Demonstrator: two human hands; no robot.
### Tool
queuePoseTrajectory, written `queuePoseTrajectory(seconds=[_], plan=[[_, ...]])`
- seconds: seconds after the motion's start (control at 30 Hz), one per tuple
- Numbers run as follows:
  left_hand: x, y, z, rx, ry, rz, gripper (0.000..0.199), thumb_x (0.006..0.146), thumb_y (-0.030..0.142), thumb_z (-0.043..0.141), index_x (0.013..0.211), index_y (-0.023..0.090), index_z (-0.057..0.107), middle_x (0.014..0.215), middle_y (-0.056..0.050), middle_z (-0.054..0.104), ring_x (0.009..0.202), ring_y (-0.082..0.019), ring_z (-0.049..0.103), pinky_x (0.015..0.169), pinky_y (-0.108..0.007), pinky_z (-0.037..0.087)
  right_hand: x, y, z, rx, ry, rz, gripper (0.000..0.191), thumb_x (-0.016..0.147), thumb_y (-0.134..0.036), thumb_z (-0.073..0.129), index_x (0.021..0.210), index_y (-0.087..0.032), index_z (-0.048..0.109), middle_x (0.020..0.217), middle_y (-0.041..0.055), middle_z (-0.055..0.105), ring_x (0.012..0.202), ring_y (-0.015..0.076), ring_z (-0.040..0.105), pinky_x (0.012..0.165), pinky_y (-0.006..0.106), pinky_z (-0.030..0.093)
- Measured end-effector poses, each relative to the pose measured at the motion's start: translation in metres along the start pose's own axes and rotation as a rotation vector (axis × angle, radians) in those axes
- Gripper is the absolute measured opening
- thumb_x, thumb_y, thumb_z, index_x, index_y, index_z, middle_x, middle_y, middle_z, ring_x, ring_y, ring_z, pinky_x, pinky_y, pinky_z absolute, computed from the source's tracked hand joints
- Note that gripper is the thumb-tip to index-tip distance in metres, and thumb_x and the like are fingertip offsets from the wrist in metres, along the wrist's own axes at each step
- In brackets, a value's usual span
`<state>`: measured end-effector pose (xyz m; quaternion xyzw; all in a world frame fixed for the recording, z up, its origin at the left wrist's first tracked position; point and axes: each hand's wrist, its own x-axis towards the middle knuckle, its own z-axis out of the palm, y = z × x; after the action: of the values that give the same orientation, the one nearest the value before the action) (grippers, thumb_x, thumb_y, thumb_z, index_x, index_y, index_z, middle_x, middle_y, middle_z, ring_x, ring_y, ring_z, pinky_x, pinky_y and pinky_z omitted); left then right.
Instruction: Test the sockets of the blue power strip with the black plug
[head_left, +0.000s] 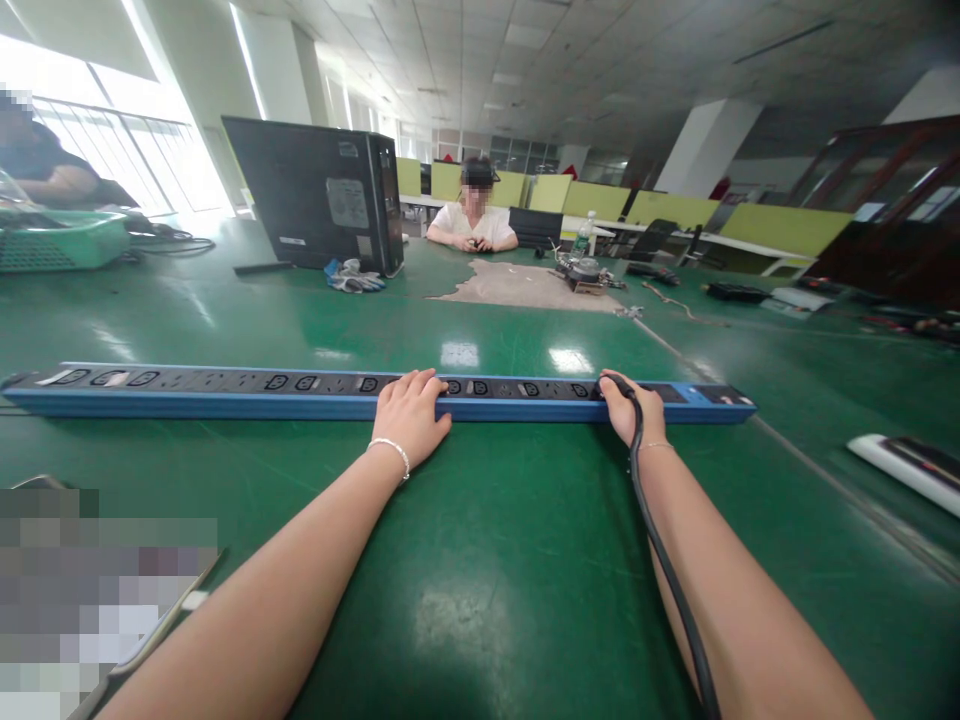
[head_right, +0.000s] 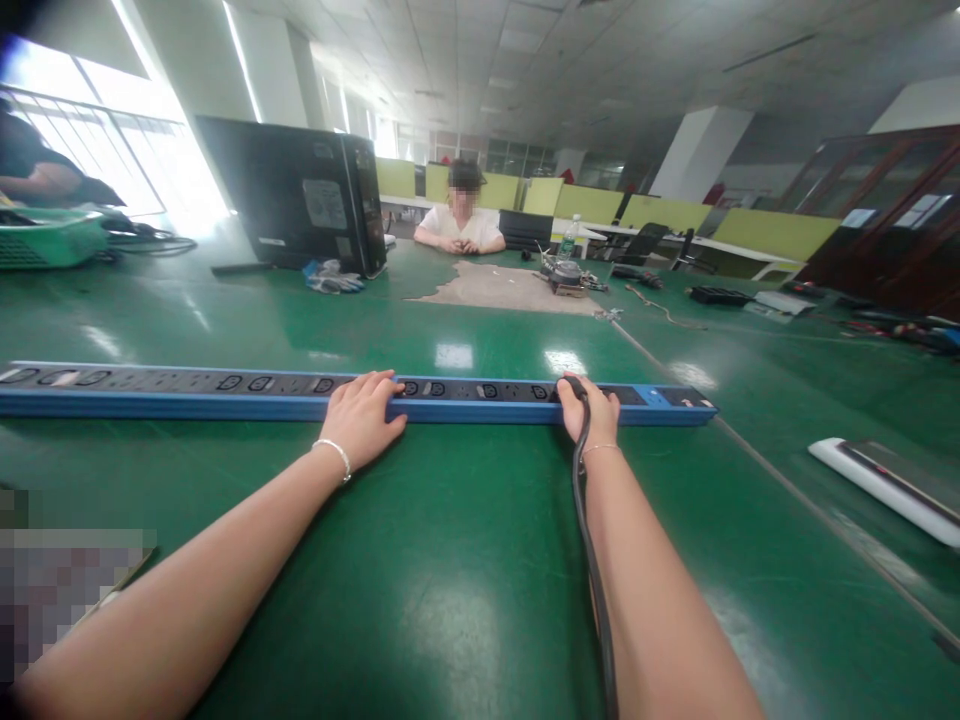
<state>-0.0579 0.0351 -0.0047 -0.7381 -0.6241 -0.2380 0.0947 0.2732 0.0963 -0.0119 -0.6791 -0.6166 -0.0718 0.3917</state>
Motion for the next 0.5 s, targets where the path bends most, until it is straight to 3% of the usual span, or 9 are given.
queuePoseTrajectory(seconds=[0.23,0.5], plan=[[-0.001,0.0,0.0,-0.004,0.005,0.003,0.036,0.073,0.033,0.054,0.108,0.026,0.052,0.13,-0.003,0.05,0.122,-0.024,0.039,0.1,-0.04,0.029,-0.011,-0.001,-0.005,-0.034,-0.049,-0.049,0.04,0.084,-0.041,0.039,0.111,-0.022,0.061,0.114,0.008,0.062,0.113,0.0231,0.051,0.099,0.047,0.027],[-0.001,0.001,-0.001,-0.003,0.002,0.002,0.035,0.074,0.032,0.054,0.109,0.026,0.052,0.131,-0.003,0.049,0.124,-0.024,0.038,0.101,-0.041,0.028,-0.016,-0.002,-0.003,-0.142,-0.038,-0.014,0.043,0.086,-0.046,0.038,0.118,-0.025,0.058,0.117,0.0085,0.06,0.117,0.0227,0.046,0.101,0.048,0.024]])
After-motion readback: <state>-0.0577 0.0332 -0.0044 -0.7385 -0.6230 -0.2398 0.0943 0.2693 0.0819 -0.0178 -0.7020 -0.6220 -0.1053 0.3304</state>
